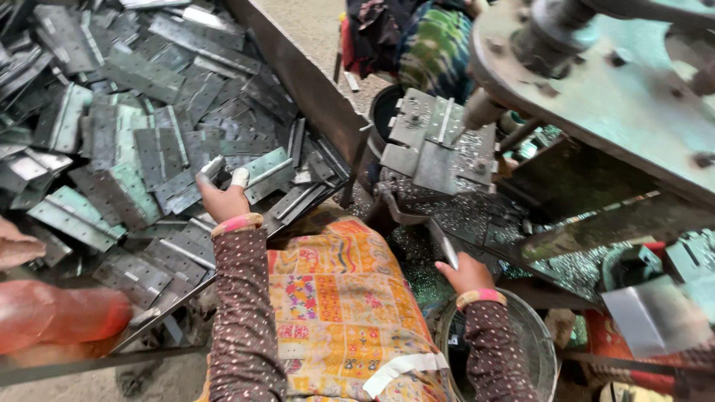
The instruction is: The person operates a manual press machine to process metal hinges. They pick up a hinge from a bin, place it into the machine's die, and pull a lever to activate the press. The processed hinge is then removed and placed into a pile.
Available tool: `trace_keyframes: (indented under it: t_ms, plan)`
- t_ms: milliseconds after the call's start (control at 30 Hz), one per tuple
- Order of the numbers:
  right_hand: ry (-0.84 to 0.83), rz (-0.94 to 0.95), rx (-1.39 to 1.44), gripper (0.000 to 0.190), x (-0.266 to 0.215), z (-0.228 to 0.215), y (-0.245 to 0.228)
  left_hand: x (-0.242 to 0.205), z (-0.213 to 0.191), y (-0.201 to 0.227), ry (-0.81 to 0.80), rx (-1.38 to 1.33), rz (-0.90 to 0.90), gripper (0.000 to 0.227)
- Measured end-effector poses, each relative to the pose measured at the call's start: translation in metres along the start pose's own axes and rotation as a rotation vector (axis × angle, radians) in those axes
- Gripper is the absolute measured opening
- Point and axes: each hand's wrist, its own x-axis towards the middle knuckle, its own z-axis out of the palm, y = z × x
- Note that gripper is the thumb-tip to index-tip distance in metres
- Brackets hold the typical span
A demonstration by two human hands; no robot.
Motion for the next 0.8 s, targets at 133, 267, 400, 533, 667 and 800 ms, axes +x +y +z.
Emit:
trace_keyframes:
  t_ms: [133, 267, 400, 533, 667, 800]
  plan:
    - [0.019, -0.001, 0.035, 0.054, -0.004, 0.006, -0.003, -0.04, 0.071, 0.048, -0.15, -0.296, -0.043, 0.048]
    - [0.023, 0.001, 0.059, 0.054, -0.005, 0.009, -0.007, -0.095, 0.165, 0.079, -0.228, -0.461, -0.175, 0.045]
    - [-0.009, -0.003, 0.096, 0.054, -0.01, 0.003, -0.012, -0.154, 0.199, 0.095, -0.762, 1.011, 0.43, 0.044]
    - [-0.115, 0.025, 0.046, 0.061, -0.009, -0.017, -0.025, -0.196, 0.208, 0.085, -0.803, 1.077, 0.862, 0.053]
    - [-0.222, 0.048, -0.008, 0.068, 0.003, -0.054, -0.043, -0.228, 0.196, 0.086, -0.976, 1.089, 0.833, 0.046]
    - [-0.227, 0.058, -0.042, 0.068, 0.0, -0.065, -0.051, -0.22, 0.217, 0.102, -1.134, 1.23, 0.732, 0.035]
